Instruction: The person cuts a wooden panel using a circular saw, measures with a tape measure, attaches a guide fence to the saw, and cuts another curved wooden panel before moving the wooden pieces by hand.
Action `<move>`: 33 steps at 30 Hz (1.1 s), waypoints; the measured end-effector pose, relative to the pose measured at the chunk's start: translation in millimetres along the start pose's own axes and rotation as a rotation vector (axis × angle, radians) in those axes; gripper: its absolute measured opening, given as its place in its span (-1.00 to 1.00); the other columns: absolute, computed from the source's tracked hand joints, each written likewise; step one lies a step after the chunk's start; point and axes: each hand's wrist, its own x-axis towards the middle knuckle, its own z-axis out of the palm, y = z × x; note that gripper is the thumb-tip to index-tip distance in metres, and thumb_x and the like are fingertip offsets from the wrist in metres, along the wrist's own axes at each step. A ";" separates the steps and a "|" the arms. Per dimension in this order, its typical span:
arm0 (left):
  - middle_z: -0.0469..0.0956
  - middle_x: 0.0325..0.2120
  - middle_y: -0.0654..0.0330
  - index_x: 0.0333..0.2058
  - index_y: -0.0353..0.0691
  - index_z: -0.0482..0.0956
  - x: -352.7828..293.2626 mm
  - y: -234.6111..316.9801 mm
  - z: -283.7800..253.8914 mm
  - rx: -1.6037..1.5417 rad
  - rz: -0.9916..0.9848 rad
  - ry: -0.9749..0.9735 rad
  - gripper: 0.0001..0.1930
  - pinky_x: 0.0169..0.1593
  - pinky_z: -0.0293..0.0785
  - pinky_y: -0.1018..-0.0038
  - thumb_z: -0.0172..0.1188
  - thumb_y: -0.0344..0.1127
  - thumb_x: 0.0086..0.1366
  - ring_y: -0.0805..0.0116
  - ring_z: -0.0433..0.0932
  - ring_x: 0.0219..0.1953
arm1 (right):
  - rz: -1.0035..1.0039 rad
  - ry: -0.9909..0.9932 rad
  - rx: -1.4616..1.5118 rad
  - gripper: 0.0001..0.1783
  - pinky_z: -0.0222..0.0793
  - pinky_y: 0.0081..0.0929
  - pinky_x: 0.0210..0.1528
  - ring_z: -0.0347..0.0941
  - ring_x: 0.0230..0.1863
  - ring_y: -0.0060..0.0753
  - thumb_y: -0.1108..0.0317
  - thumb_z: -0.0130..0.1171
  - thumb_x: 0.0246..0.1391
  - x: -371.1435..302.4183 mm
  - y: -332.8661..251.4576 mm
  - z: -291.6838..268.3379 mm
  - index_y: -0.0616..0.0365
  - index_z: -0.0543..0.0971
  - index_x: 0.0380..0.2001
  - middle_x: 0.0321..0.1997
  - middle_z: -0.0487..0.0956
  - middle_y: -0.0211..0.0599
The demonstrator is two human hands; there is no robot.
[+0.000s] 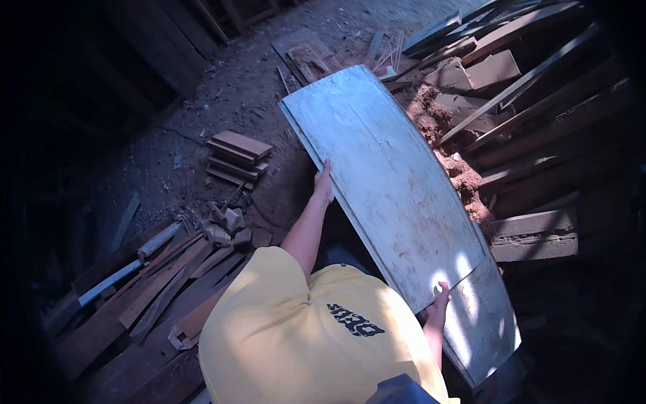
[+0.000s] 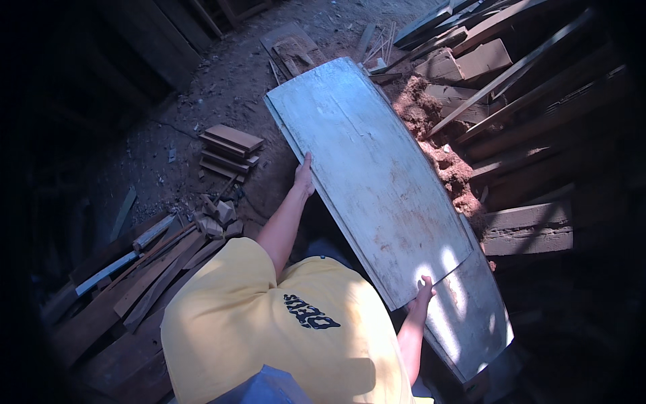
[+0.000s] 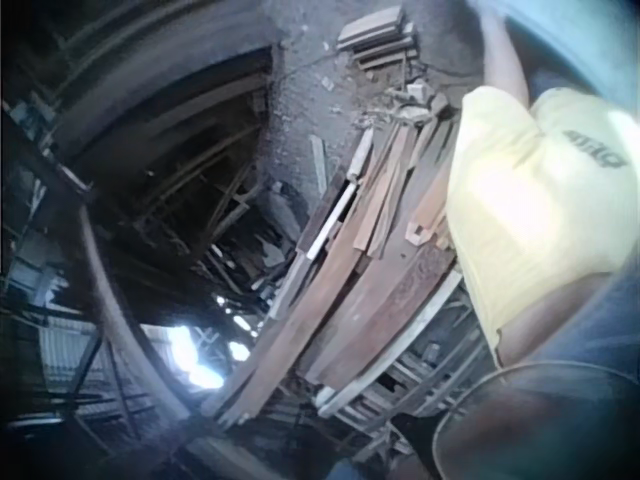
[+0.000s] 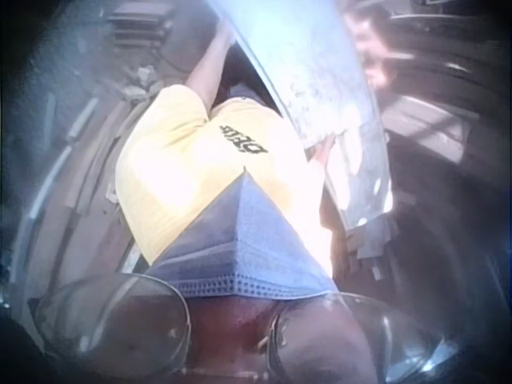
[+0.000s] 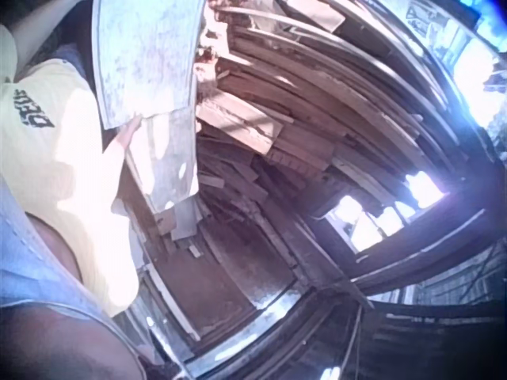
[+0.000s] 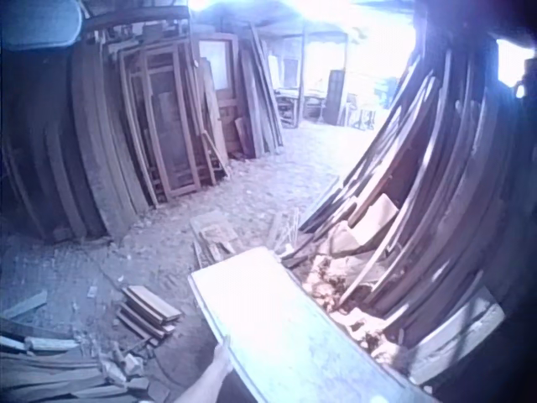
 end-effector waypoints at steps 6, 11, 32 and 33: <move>0.51 0.20 -0.01 0.29 -0.32 0.33 7.6 11.2 -12.1 0.004 0.009 -0.001 -0.28 0.28 0.47 0.05 0.23 0.15 0.43 0.08 0.54 0.21 | 0.092 -0.113 0.133 0.18 0.45 0.24 0.14 0.38 0.24 0.18 0.02 0.41 -0.15 -9.4 25.4 -2.6 0.19 -0.08 0.38 0.31 0.23 0.22; 0.51 0.20 0.01 0.32 -0.32 0.31 0.0 16.7 -11.9 -0.008 0.023 -0.086 -0.27 0.26 0.49 0.09 0.21 0.15 0.45 0.10 0.54 0.21 | 0.080 -0.083 0.034 0.13 0.30 0.29 0.26 0.27 0.37 0.17 0.00 0.41 -0.11 -46.1 24.9 -8.1 0.13 -0.03 0.36 0.36 0.22 0.17; 0.60 -0.09 -0.36 -0.10 -0.46 0.55 -176.0 140.4 107.4 0.963 0.517 0.155 -0.38 0.10 0.44 -0.03 0.02 0.17 0.50 -0.39 0.54 0.05 | 0.059 -0.542 0.097 -0.34 0.59 -0.25 0.13 0.63 0.10 -0.19 0.06 0.10 0.39 -106.5 -33.8 -118.3 0.30 0.35 0.36 0.24 0.58 -0.08; 0.60 -0.10 -0.37 -0.13 -0.45 0.55 -181.0 149.1 117.6 0.958 0.548 0.131 -0.37 0.10 0.44 -0.03 0.01 0.19 0.49 -0.39 0.54 0.05 | 0.019 -0.531 0.088 -0.34 0.54 -0.25 0.18 0.61 0.12 -0.19 0.07 0.12 0.38 -100.9 -44.2 -119.9 0.30 0.36 0.36 0.25 0.58 -0.10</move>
